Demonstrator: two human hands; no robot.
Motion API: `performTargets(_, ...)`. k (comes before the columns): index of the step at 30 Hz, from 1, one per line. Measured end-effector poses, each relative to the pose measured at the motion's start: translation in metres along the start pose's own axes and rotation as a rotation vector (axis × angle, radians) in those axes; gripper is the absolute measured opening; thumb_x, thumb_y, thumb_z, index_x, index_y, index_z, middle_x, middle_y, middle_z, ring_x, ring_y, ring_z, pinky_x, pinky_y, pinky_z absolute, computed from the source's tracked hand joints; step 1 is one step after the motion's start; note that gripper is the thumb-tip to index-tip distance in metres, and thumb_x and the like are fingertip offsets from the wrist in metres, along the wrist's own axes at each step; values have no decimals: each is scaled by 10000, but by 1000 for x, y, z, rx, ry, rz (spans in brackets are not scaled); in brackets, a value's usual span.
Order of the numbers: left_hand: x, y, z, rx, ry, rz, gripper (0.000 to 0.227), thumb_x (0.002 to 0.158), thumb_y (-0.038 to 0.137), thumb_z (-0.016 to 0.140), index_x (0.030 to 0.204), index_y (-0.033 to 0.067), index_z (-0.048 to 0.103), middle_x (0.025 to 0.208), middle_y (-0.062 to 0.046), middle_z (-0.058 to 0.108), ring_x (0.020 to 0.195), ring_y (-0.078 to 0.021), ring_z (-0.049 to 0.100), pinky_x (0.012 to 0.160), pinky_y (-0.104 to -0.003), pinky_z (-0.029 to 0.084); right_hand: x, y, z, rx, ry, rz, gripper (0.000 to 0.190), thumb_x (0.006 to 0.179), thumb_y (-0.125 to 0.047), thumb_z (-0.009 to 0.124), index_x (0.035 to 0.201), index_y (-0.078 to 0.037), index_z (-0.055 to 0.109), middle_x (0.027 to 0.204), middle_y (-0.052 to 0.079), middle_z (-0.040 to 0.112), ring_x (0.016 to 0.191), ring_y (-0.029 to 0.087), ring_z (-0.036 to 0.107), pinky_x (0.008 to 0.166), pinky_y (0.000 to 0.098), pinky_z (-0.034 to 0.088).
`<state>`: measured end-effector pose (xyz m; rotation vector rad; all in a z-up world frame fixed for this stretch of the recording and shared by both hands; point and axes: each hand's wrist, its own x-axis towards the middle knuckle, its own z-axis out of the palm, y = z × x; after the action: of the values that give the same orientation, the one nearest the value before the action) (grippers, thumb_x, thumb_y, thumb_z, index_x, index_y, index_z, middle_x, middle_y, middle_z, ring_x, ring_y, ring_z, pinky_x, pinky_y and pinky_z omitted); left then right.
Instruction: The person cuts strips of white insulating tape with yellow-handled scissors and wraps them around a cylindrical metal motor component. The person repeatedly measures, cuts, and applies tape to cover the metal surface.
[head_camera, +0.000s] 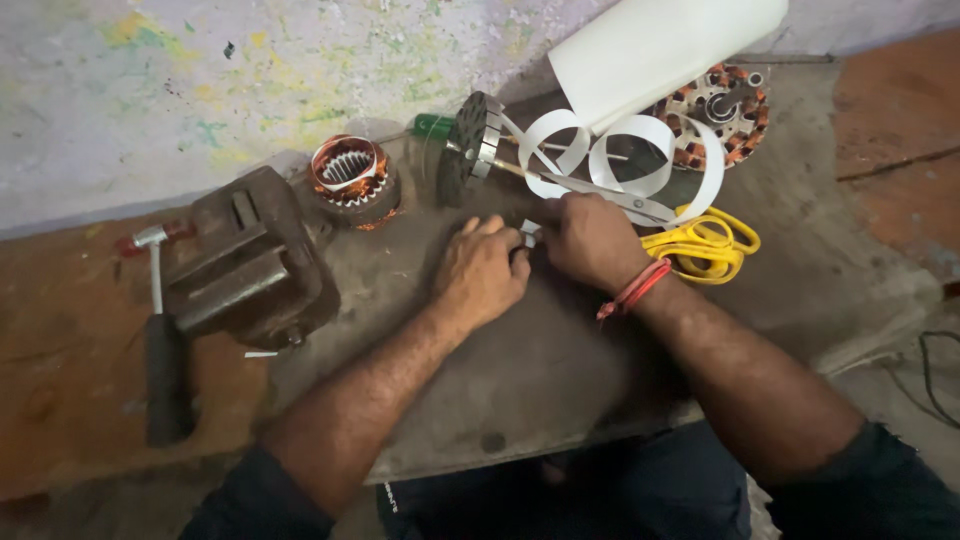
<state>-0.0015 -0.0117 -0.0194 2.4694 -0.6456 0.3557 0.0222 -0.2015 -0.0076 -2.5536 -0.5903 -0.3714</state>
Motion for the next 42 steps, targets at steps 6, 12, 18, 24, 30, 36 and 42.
performTargets(6,1,3,1,27,-12,-13,176,852,181,677,934,29,710,1010,-176,656,1006,-408,610,944,-506,469,-2,0,7,-77,10,31,179,830,-174,697,974,-82,751,806,202,711,771,422,691,705,529,552)
performTargets(12,-1,3,1,20,-28,-44,184,872,196,668,943,31,708,1034,-178,657,1043,-405,609,997,-512,454,3,5,7,-98,-8,83,172,835,-196,718,910,-44,744,801,242,697,782,449,681,720,542,550)
performTargets(18,0,3,2,19,-46,-38,212,898,208,662,993,20,694,1040,-189,645,1060,-389,616,1107,-529,379,1,5,-3,41,-18,145,236,851,-256,738,897,-24,729,815,245,696,822,459,675,740,543,537)
performTargets(24,0,6,1,36,-19,-44,187,868,205,672,952,39,697,1041,-169,653,1054,-399,607,1000,-520,446,3,-1,5,-56,-29,63,216,812,-245,736,912,-53,740,818,230,704,801,448,683,728,544,537)
performTargets(30,1,5,1,36,-26,-28,183,862,198,685,927,27,687,1014,-175,644,1033,-397,602,984,-524,453,4,5,17,-147,-26,91,183,813,-214,710,902,-56,733,800,214,704,770,425,700,698,525,561)
performTargets(36,-3,4,2,36,67,3,167,835,183,715,909,34,695,987,-177,655,1001,-417,611,960,-518,464,3,4,19,-202,72,40,125,818,-155,676,858,-38,697,797,216,702,748,424,696,679,522,563)
performTargets(42,0,-4,8,-50,150,-38,192,832,198,761,950,65,687,978,-143,692,975,-392,636,853,-507,500,-7,0,13,-94,166,94,164,828,-181,697,879,-27,676,873,223,697,815,436,685,727,533,549)
